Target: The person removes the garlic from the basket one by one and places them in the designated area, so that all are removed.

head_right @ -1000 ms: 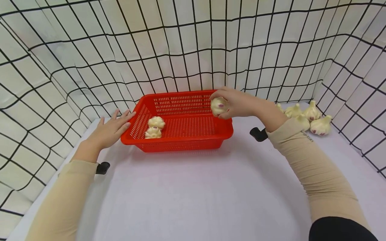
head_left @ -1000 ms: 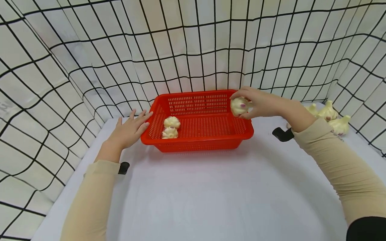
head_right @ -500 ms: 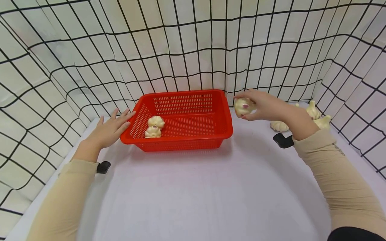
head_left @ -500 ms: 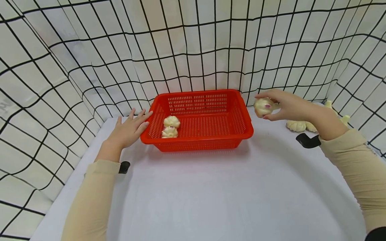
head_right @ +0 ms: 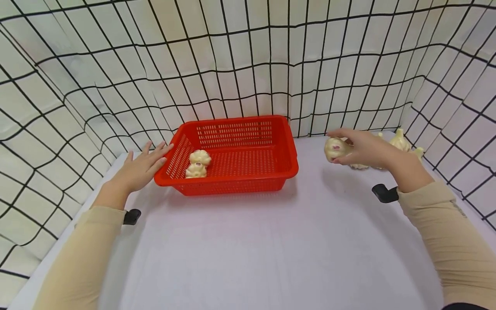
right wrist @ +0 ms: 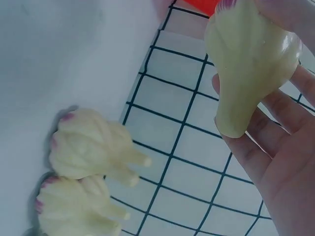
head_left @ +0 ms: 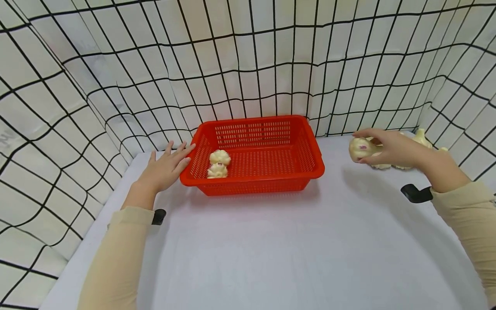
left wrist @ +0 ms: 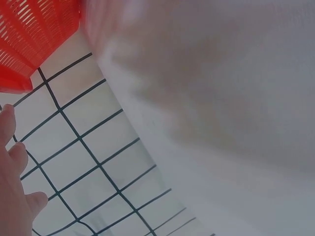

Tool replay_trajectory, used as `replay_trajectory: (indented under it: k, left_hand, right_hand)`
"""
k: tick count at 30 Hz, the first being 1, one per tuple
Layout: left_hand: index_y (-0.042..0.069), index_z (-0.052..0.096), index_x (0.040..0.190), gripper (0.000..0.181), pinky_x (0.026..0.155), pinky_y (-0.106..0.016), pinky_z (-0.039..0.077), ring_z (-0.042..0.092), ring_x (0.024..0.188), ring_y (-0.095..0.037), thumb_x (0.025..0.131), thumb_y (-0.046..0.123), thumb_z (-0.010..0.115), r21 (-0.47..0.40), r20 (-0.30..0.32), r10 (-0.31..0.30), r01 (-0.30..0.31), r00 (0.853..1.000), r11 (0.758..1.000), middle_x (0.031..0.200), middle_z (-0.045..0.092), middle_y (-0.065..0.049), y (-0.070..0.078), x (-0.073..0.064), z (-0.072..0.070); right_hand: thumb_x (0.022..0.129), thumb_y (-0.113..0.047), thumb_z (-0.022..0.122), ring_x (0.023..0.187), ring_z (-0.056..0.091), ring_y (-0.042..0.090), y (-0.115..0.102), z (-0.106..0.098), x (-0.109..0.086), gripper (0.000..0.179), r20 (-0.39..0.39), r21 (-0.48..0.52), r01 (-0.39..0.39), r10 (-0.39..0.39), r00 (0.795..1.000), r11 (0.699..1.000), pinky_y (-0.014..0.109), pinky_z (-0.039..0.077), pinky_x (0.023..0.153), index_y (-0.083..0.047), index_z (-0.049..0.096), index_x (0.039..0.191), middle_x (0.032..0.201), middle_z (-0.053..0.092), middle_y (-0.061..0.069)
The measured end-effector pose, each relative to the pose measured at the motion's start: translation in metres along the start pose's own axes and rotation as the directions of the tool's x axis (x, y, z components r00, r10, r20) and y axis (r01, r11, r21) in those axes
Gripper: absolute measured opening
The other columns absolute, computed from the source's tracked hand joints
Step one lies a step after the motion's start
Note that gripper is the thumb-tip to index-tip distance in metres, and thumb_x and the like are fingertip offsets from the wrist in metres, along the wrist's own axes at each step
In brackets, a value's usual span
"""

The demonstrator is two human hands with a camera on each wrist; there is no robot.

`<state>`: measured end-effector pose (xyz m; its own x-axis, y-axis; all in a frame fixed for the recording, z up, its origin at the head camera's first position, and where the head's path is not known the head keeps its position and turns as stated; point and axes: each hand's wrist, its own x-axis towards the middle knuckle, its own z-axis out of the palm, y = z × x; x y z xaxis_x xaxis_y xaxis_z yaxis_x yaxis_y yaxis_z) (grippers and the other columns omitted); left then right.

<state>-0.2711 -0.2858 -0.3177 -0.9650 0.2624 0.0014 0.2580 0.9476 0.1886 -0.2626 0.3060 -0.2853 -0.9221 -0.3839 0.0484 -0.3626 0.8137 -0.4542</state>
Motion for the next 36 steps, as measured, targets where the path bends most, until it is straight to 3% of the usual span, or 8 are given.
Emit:
replay_trajectory:
  k: [3, 8, 11, 16, 26, 36]
  left_hand:
    - [0.025, 0.018, 0.166, 0.066, 0.114, -0.071, -0.015, -0.011, 0.155, -0.038, 0.108, 0.058, 0.021, -0.007, 0.000, 0.000, 0.000, 1.000, 1.000, 0.171, 0.011, -0.012, 0.000, -0.001, 0.001]
    - [0.025, 0.018, 0.166, 0.067, 0.114, -0.070, -0.015, -0.010, 0.156, -0.038, 0.108, 0.058, 0.021, -0.018, -0.009, 0.004, -0.004, 1.000, 1.000, 0.171, 0.012, -0.012, -0.001, 0.000, 0.002]
    - [0.025, 0.018, 0.166, 0.067, 0.114, -0.070, -0.016, -0.010, 0.156, -0.037, 0.108, 0.059, 0.021, -0.018, -0.009, 0.000, 0.000, 1.000, 1.000, 0.171, 0.012, -0.012, -0.001, 0.000, 0.002]
    - [0.024, 0.019, 0.166, 0.068, 0.113, -0.070, -0.016, -0.011, 0.155, -0.038, 0.108, 0.060, 0.021, -0.023, -0.006, 0.000, 0.000, 1.000, 1.000, 0.171, 0.011, -0.012, 0.000, -0.001, 0.002]
    - [0.024, 0.019, 0.166, 0.068, 0.113, -0.070, -0.016, -0.011, 0.155, -0.037, 0.108, 0.060, 0.021, -0.022, -0.009, -0.003, 0.002, 1.000, 1.000, 0.171, 0.011, -0.012, -0.001, 0.000, 0.002]
    - [0.024, 0.018, 0.166, 0.068, 0.113, -0.070, -0.016, -0.011, 0.156, -0.037, 0.108, 0.059, 0.021, -0.019, -0.011, 0.003, -0.004, 1.000, 1.000, 0.171, 0.010, -0.011, -0.002, 0.001, 0.003]
  right_hand:
    - [0.089, -0.025, 0.083, 0.112, 0.058, 0.035, 0.009, 0.004, -0.005, 0.068, -0.002, -0.002, 0.011, -0.011, 1.000, 1.000, 0.034, 0.047, 0.084, -0.010, 0.051, 0.147, 0.135, 0.060, 0.021]
    - [0.088, -0.021, 0.084, 0.121, 0.054, 0.033, 0.026, 0.010, -0.014, 0.066, -0.007, 0.038, 0.035, -0.035, 0.999, 0.999, 0.009, 0.036, 0.085, -0.001, 0.051, 0.142, 0.140, 0.057, 0.021]
    - [0.088, -0.023, 0.084, 0.121, 0.053, 0.031, 0.034, 0.013, -0.019, 0.063, -0.006, 0.042, 0.030, -0.030, 1.000, 0.999, 0.007, 0.035, 0.085, -0.001, 0.054, 0.139, 0.138, 0.058, 0.020]
    - [0.086, -0.030, 0.086, 0.120, 0.054, 0.032, 0.045, 0.015, -0.026, 0.064, -0.005, 0.009, -0.017, 0.017, 1.000, 1.000, 0.019, 0.041, 0.088, -0.006, 0.055, 0.137, 0.136, 0.060, 0.018]
    - [0.087, -0.029, 0.085, 0.123, 0.054, 0.043, 0.066, 0.015, -0.032, 0.069, 0.018, -0.059, -0.033, 0.034, 0.999, 0.998, 0.056, 0.045, 0.097, 0.004, 0.051, 0.138, 0.136, 0.056, 0.030]
    - [0.087, -0.024, 0.085, 0.129, 0.045, 0.047, 0.079, 0.017, -0.038, 0.070, 0.052, -0.037, -0.053, 0.055, 0.997, 0.998, 0.062, 0.040, 0.101, 0.011, 0.051, 0.137, 0.138, 0.052, 0.033]
